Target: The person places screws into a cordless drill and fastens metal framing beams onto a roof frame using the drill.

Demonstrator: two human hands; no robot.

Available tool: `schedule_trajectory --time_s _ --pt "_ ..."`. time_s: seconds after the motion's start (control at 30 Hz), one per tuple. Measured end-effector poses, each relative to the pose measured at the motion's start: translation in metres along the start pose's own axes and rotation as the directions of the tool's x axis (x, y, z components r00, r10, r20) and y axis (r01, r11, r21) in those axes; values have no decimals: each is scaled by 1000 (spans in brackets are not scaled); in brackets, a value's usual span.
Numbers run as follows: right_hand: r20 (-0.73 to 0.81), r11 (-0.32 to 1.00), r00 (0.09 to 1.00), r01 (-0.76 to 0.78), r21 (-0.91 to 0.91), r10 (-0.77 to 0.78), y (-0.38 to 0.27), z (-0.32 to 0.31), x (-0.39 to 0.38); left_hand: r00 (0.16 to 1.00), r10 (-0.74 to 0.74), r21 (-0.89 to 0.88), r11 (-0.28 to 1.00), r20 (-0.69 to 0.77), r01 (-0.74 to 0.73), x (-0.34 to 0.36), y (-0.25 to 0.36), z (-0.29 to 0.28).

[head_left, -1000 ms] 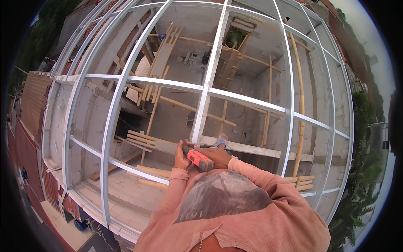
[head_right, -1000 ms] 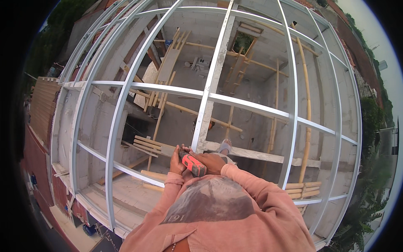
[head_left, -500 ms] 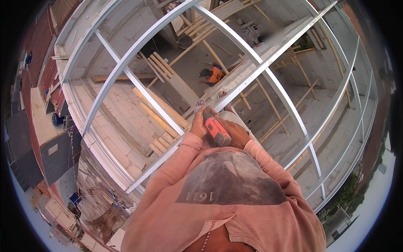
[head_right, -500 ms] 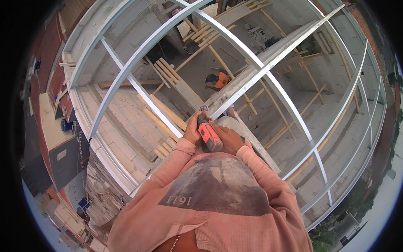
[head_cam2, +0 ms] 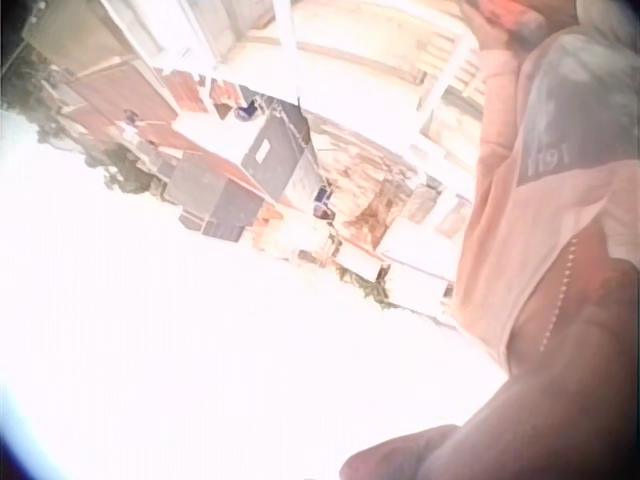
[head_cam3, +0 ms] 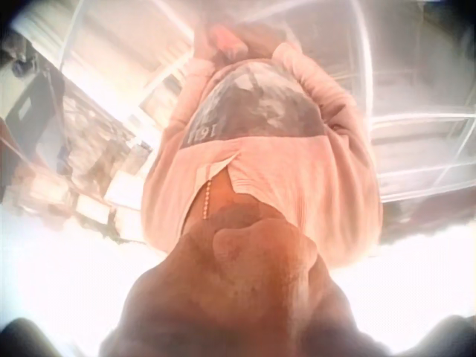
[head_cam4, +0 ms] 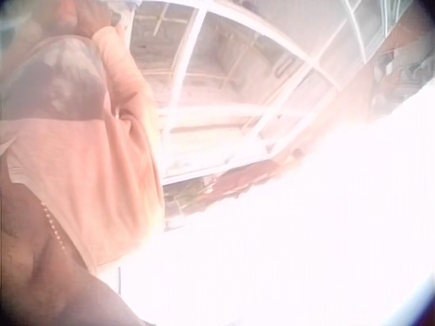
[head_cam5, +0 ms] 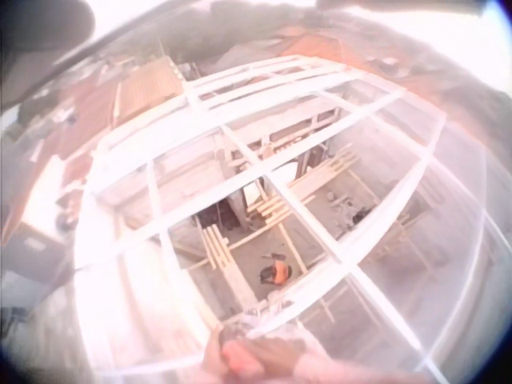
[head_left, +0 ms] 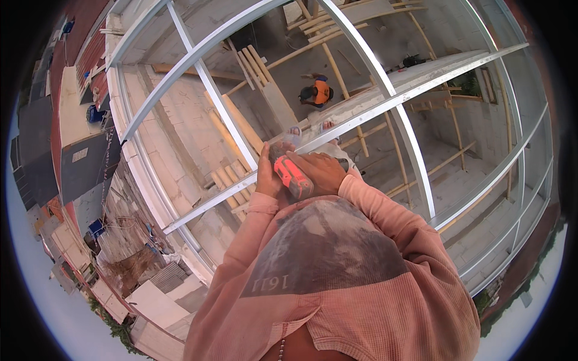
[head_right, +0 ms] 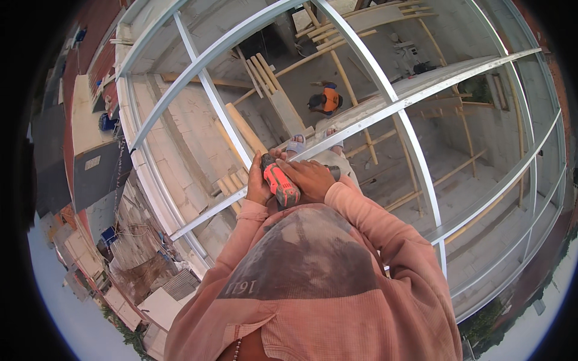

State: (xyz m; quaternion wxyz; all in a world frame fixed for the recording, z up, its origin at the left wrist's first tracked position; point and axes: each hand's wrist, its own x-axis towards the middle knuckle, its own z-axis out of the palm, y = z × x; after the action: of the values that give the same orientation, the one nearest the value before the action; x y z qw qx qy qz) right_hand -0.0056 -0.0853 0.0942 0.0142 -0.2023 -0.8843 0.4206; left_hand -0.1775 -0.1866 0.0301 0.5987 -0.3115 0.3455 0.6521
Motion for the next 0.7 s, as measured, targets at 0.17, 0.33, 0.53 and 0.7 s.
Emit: schedule_trajectory --time_s 0.17,0.33,0.53,0.7 --pt "204 982 965 179 -53 -165 16 -8 3 986 99 -141 983 -132 -118 -10 -15 -7" --pt "325 952 898 306 27 -298 22 -13 8 979 175 -362 910 -102 -200 -13 -35 -52" --pt "464 915 811 404 -2 -357 38 -22 9 963 216 -397 880 -159 -262 -32 -78 -22" --pt "392 847 786 530 -31 -478 44 -22 14 973 229 -316 923 -10 -221 -41 -87 -16"
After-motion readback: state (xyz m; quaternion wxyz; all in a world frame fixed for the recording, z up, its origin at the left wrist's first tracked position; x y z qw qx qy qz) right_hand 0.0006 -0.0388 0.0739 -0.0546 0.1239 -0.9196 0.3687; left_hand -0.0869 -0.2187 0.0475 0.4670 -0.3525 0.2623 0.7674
